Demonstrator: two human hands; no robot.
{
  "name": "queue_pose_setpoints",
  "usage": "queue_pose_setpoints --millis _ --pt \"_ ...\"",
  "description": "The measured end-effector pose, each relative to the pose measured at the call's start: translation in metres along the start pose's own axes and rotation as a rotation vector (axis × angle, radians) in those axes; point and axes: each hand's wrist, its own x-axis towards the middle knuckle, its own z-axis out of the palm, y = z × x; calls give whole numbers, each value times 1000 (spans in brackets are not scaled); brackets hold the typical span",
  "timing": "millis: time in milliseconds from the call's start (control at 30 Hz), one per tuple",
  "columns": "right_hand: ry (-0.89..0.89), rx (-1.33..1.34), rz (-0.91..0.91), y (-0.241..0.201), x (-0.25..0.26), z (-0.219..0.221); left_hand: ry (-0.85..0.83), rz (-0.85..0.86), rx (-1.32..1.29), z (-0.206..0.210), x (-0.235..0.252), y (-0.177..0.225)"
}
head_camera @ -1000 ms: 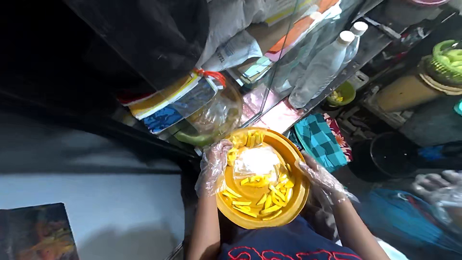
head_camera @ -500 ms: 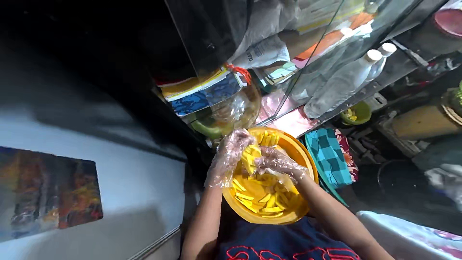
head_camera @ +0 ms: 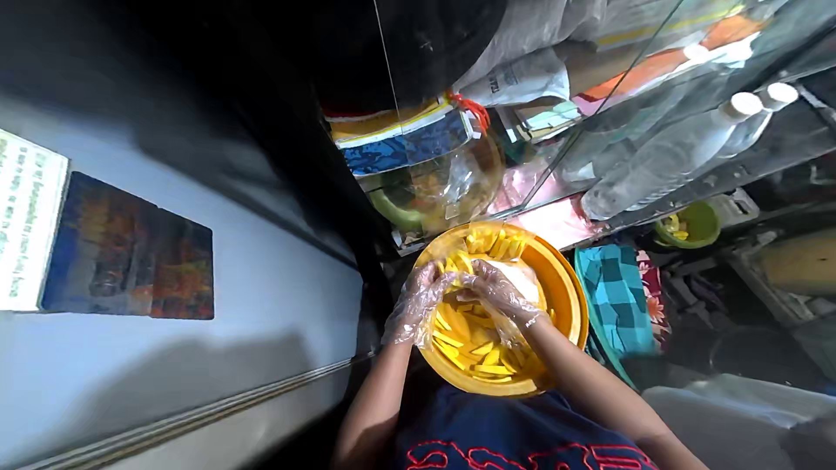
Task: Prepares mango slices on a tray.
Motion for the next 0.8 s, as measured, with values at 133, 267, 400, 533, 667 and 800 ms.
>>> queue_pose_setpoints --millis 133,267,400,533,667,800 --pt "-5 -111 -17 9 8 1 -5 27 14 -2 6 -15" --pt "-10 -128 -54 13 11 5 23 -8 -47 -6 8 -21" --pt "-74 -97 -53 14 9 3 23 -2 26 -7 2 -18" --pt "-30 -362 -147 19 10 -12 -9 70 103 -4 -4 -17" --pt "-21 -443 -192 12 12 -28 -22 54 12 4 -7 -16" --pt "-126 -319 -90 -8 3 -35 -20 56 -110 15 -11 -10"
